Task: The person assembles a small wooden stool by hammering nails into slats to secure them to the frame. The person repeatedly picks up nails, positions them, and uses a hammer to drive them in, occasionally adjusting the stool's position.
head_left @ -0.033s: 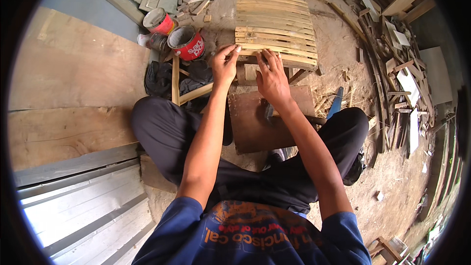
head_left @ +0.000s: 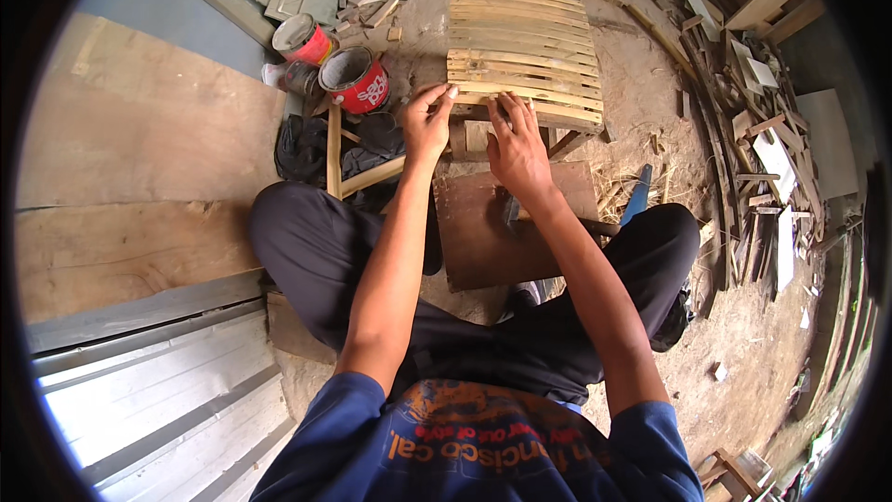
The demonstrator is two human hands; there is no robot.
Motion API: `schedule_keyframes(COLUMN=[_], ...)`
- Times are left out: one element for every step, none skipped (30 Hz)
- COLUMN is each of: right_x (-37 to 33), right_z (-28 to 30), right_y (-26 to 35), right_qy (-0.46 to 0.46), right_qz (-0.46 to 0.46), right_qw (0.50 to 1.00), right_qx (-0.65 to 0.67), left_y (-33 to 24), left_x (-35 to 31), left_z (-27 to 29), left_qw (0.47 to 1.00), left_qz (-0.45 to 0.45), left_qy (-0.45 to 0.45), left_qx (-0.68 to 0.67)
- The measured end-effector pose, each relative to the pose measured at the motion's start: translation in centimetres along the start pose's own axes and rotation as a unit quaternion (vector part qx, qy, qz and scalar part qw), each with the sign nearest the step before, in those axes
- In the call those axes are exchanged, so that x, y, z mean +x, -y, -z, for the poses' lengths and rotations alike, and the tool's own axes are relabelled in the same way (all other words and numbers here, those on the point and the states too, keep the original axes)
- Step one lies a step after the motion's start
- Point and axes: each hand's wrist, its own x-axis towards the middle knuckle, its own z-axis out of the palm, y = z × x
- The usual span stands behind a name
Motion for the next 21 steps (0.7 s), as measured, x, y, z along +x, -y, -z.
schedule_keyframes(right_x=[0.0,-0.1,-0.1,0.1,0.3,0.6,0.6,0.6,0.6,0.6,0.6,0.5,0.5,0.5,0.5,0.5,0.5,0.5,0.6,0.6,0.7], right_z=[0.1,0.1,0.0,0.1,0.1,0.0,0.0,0.0,0.0,0.0,-0.1,-0.1,-0.2,-0.3,-0.4,-0.4,-0.4,-0.4,-0.3,-0.2,0.0], right_y=[-0.1,-0.1,-0.1,-0.2,-0.2,-0.2,-0.2,-0.2,-0.2,-0.2,-0.3,-0.4,-0.6,-0.6,-0.7,-0.6,-0.6,-0.7,-0.5,-0.4,-0.2], right_qy=[0.0,-0.002,-0.004,-0.009,-0.01,-0.011,-0.011,-0.012,-0.013,-0.014,-0.012,-0.011,-0.009,-0.008,-0.006,-0.005,-0.006,-0.006,-0.007,-0.008,-0.009], right_qz=[0.0,-0.002,-0.003,-0.002,-0.002,-0.002,-0.005,-0.004,-0.003,-0.001,0.0,0.001,0.001,0.0,0.0,-0.001,0.0,0.0,0.001,0.001,0.0], right_qw=[1.0,1.0,1.0,1.0,1.0,1.0,1.0,1.0,1.0,1.0,1.0,1.0,1.0,1.0,1.0,1.0,1.0,1.0,1.0,1.0,1.0], right_qx=[-0.009,-0.006,-0.003,-0.001,0.002,0.006,0.009,0.008,0.007,0.006,0.004,0.002,0.0,-0.001,-0.003,-0.004,-0.003,-0.002,0.0,0.001,0.003], left_y=[-0.3,-0.6,-0.5,-0.3,-0.1,0.2,0.3,0.4,0.5,0.6,0.6,0.7,0.5,0.3,0.2,0.3,0.3,0.4,0.7,0.9,1.1], left_x=[-0.1,-0.2,-0.2,0.1,0.4,0.6,0.5,0.5,0.6,0.7,0.7,0.7,0.7,0.7,0.7,0.7,0.7,0.7,0.8,0.8,0.8], left_z=[-0.2,-0.3,-0.3,-0.2,0.0,0.2,0.4,0.6,0.7,0.8,0.7,0.6,0.3,0.1,0.0,0.1,0.2,0.2,0.3,0.3,0.4], left_qw=[1.0,1.0,1.0,1.0,0.999,0.999,1.0,1.0,1.0,0.999,0.999,1.0,1.0,0.999,0.999,0.999,0.999,1.0,1.0,1.0,1.0], left_qz=[0.002,0.003,-0.007,-0.006,-0.006,-0.005,0.007,0.017,0.028,0.037,0.041,0.024,0.006,-0.011,-0.004,0.003,0.009,0.005,0.001,-0.003,-0.002], left_qy=[0.001,0.002,-0.004,-0.006,-0.007,-0.008,-0.011,-0.007,-0.002,0.001,0.006,0.003,0.001,-0.002,0.001,0.004,0.007,0.005,0.004,0.002,0.002], left_qx=[0.006,0.011,0.019,0.025,0.032,0.039,0.016,0.007,-0.002,-0.01,-0.002,0.012,0.025,0.038,0.035,0.032,0.03,0.021,0.013,0.004,0.005])
